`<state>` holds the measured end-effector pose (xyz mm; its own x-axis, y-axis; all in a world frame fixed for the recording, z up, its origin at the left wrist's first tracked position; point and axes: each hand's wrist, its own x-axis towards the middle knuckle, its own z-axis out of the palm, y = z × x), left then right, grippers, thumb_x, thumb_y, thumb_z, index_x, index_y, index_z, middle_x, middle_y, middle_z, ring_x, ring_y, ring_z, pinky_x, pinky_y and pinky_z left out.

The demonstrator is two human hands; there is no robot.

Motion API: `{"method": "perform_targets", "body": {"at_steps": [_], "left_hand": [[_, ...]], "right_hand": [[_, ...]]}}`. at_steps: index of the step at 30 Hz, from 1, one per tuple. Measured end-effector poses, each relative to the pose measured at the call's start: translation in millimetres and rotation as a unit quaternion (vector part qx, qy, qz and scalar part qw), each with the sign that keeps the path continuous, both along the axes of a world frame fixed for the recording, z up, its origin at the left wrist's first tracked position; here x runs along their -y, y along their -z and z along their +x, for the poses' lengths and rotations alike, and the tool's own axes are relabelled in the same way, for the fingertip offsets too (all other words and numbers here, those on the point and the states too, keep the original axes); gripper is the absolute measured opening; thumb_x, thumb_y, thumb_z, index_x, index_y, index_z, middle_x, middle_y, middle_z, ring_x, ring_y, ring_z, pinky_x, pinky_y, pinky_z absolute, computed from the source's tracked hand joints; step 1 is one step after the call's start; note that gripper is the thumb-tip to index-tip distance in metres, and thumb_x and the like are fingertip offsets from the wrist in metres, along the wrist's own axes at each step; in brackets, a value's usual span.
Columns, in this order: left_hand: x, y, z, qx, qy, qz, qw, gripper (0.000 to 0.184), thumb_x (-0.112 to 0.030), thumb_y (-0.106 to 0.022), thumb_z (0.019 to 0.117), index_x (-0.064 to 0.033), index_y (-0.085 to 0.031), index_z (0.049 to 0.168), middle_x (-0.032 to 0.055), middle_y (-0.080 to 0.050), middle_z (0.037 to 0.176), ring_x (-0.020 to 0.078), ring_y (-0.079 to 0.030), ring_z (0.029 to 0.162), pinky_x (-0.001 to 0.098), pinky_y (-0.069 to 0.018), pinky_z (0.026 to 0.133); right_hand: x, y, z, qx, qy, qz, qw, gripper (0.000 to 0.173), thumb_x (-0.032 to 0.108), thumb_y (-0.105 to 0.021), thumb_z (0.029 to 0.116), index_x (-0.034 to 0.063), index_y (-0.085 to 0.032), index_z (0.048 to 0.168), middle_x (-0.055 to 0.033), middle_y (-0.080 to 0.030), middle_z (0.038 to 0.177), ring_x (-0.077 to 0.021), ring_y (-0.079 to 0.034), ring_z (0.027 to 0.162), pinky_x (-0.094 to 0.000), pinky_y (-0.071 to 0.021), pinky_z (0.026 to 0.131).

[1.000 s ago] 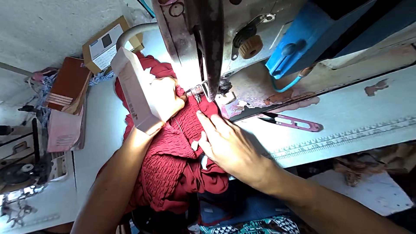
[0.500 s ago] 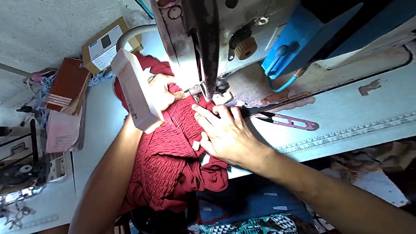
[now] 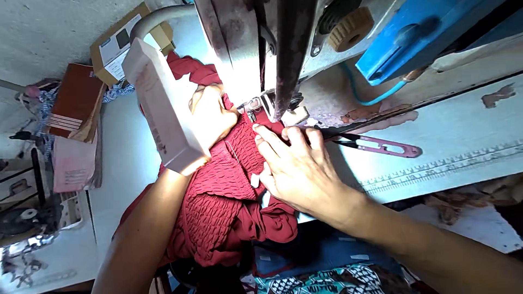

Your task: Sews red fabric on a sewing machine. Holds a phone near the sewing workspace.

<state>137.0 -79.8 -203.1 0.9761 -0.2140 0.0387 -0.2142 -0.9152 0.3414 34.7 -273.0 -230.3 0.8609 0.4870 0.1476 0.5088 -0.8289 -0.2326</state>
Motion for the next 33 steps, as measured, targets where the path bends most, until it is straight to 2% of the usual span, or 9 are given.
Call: {"method": "perform_targets", "body": {"at_steps": [6, 9, 12, 17, 21, 25, 27, 31, 33], "left_hand": [[-9.0, 11.1, 6.2, -0.018, -0.002, 0.017, 1.000, 0.041, -0.044, -0.069, 0.0872, -0.0058, -0.071, 0.101, 0.0136, -0.071, 0.103, 0.0306, -0.067, 0.104, 0.0535, -0.0517, 0.086], [-7.1, 15.6, 10.1, 0.001, -0.024, 0.011, 1.000, 0.037, -0.038, -0.069, 0.0831, -0.0044, -0.070, 0.099, 0.0158, -0.071, 0.100, 0.0326, -0.068, 0.102, 0.0569, -0.0517, 0.083], [-7.4, 10.1, 10.8, -0.007, 0.003, 0.002, 1.000, 0.036, -0.036, -0.068, 0.0859, -0.0045, -0.071, 0.103, 0.0177, -0.072, 0.103, 0.0344, -0.068, 0.104, 0.0583, -0.0513, 0.085], [-5.5, 10.4, 8.2, -0.001, 0.038, -0.047, 0.998, 0.034, -0.039, -0.070, 0.0911, -0.0087, -0.075, 0.106, 0.0131, -0.073, 0.105, 0.0306, -0.065, 0.108, 0.0519, -0.0471, 0.094], [-4.1, 15.2, 10.8, 0.009, 0.041, -0.047, 0.998, 0.036, -0.042, -0.069, 0.0913, -0.0092, -0.075, 0.104, 0.0123, -0.073, 0.103, 0.0299, -0.067, 0.105, 0.0511, -0.0477, 0.093], [0.2, 10.5, 9.2, 0.016, 0.039, -0.070, 0.997, 0.034, -0.034, -0.070, 0.0923, -0.0021, -0.074, 0.102, 0.0192, -0.072, 0.103, 0.0359, -0.065, 0.105, 0.0549, -0.0445, 0.093], [-2.4, 6.8, 7.5, 0.008, 0.061, -0.061, 0.996, 0.032, -0.031, -0.068, 0.0937, 0.0000, -0.072, 0.100, 0.0216, -0.071, 0.101, 0.0381, -0.066, 0.104, 0.0581, -0.0462, 0.091], [-1.9, -12.7, -44.6, 0.076, 0.051, 0.069, 0.993, 0.048, -0.039, -0.055, 0.1013, 0.0036, -0.062, 0.123, 0.0286, -0.064, 0.117, 0.0478, -0.063, 0.112, 0.0661, -0.0468, 0.091], [8.4, -27.1, -93.3, 0.102, 0.067, 0.090, 0.988, 0.059, -0.044, -0.050, 0.1021, 0.0003, -0.055, 0.141, 0.0248, -0.058, 0.139, 0.0428, -0.054, 0.131, 0.0628, -0.0395, 0.108]], "right_hand": [[-2.5, -1.5, -2.0, -0.012, 0.002, -0.006, 1.000, 0.049, 0.031, -0.043, 0.0959, 0.0088, -0.064, 0.133, -0.0082, -0.051, 0.155, -0.0385, -0.054, 0.123, -0.0583, -0.0376, 0.093], [-5.3, -2.2, 2.0, -0.014, 0.015, -0.006, 1.000, 0.050, 0.034, -0.049, 0.0914, 0.0091, -0.066, 0.131, -0.0095, -0.053, 0.153, -0.0397, -0.054, 0.121, -0.0589, -0.0378, 0.092], [-6.1, -3.2, 0.1, -0.025, 0.018, -0.016, 0.999, 0.051, 0.036, -0.050, 0.0911, 0.0094, -0.065, 0.132, -0.0093, -0.049, 0.156, -0.0394, -0.052, 0.125, -0.0588, -0.0357, 0.095], [-1.7, -1.5, -7.3, 0.000, 0.031, -0.029, 0.999, 0.048, 0.033, -0.044, 0.0933, 0.0088, -0.066, 0.128, -0.0076, -0.051, 0.154, -0.0364, -0.055, 0.119, -0.0568, -0.0373, 0.091], [-4.2, -2.8, -5.9, -0.006, 0.031, -0.041, 0.999, 0.051, 0.036, -0.046, 0.0930, 0.0087, -0.066, 0.131, -0.0088, -0.048, 0.157, -0.0366, -0.054, 0.121, -0.0570, -0.0367, 0.093], [-5.3, -3.3, -6.5, -0.004, 0.036, -0.037, 0.999, 0.049, 0.037, -0.051, 0.0919, 0.0087, -0.067, 0.128, -0.0077, -0.047, 0.158, -0.0370, -0.055, 0.122, -0.0578, -0.0390, 0.093], [-3.8, -0.3, -8.6, -0.003, 0.034, -0.032, 0.999, 0.052, 0.037, -0.050, 0.0920, 0.0089, -0.064, 0.133, -0.0061, -0.045, 0.160, -0.0361, -0.053, 0.123, -0.0571, -0.0374, 0.093], [8.5, 6.9, -11.6, 0.009, 0.020, 0.004, 1.000, 0.055, 0.034, -0.045, 0.0969, 0.0124, -0.056, 0.146, 0.0004, -0.045, 0.161, -0.0331, -0.049, 0.130, -0.0600, -0.0327, 0.101], [14.4, 11.9, -14.4, 0.034, 0.018, 0.057, 0.998, 0.051, 0.035, -0.049, 0.0984, 0.0138, -0.060, 0.144, 0.0015, -0.054, 0.153, -0.0304, -0.052, 0.128, -0.0581, -0.0343, 0.103]]}}
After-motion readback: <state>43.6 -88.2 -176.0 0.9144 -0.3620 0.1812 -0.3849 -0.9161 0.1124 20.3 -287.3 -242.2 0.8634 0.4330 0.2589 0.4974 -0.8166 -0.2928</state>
